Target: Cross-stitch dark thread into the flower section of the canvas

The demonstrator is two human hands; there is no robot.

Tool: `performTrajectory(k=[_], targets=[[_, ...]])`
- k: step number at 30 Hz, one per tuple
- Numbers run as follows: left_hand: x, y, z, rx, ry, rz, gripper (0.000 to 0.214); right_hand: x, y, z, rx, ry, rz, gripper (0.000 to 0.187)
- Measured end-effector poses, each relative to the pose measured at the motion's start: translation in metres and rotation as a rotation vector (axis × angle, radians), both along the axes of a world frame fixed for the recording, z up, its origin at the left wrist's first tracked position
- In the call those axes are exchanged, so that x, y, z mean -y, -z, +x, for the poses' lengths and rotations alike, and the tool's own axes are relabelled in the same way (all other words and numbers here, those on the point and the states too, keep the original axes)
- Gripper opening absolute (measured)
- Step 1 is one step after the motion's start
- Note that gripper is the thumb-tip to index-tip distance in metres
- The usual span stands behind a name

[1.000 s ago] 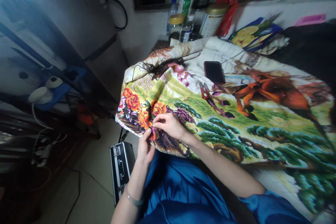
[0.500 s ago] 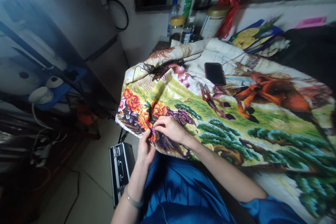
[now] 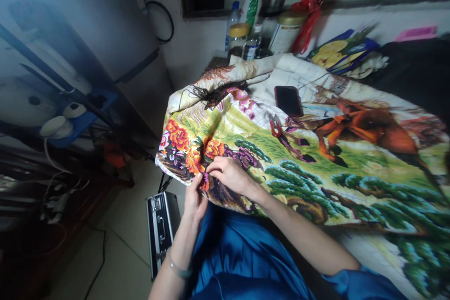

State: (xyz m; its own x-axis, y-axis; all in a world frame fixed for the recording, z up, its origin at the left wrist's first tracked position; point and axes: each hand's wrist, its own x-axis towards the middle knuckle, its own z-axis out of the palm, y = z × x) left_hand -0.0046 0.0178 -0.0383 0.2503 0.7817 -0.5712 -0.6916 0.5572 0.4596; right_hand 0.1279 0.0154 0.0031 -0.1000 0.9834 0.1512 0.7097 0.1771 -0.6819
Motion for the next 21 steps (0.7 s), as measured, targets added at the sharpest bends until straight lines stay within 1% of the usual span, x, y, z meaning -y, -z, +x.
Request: performTrajectory(k=[8,16,21], targets=[[-0.002,-0.0048,-0.0008,-0.014,-0.01,-0.013,0.006,0.0024,-0.0056,-0.0025,-0.051,0.032,-0.054,0.018],[-0.0022,-0.0023,-0.0012,-0.041,-0.023,0.005,0.006,0.0036,0.0015,-0.0028,-0.152,0.031,-0.008,0.02],[-0.0019,-0.0007,-0.0017,-0.03,0.001,0.017,0.011,0.0022,0.0017,-0.0006,-0.114,0.002,0.016,0.022]])
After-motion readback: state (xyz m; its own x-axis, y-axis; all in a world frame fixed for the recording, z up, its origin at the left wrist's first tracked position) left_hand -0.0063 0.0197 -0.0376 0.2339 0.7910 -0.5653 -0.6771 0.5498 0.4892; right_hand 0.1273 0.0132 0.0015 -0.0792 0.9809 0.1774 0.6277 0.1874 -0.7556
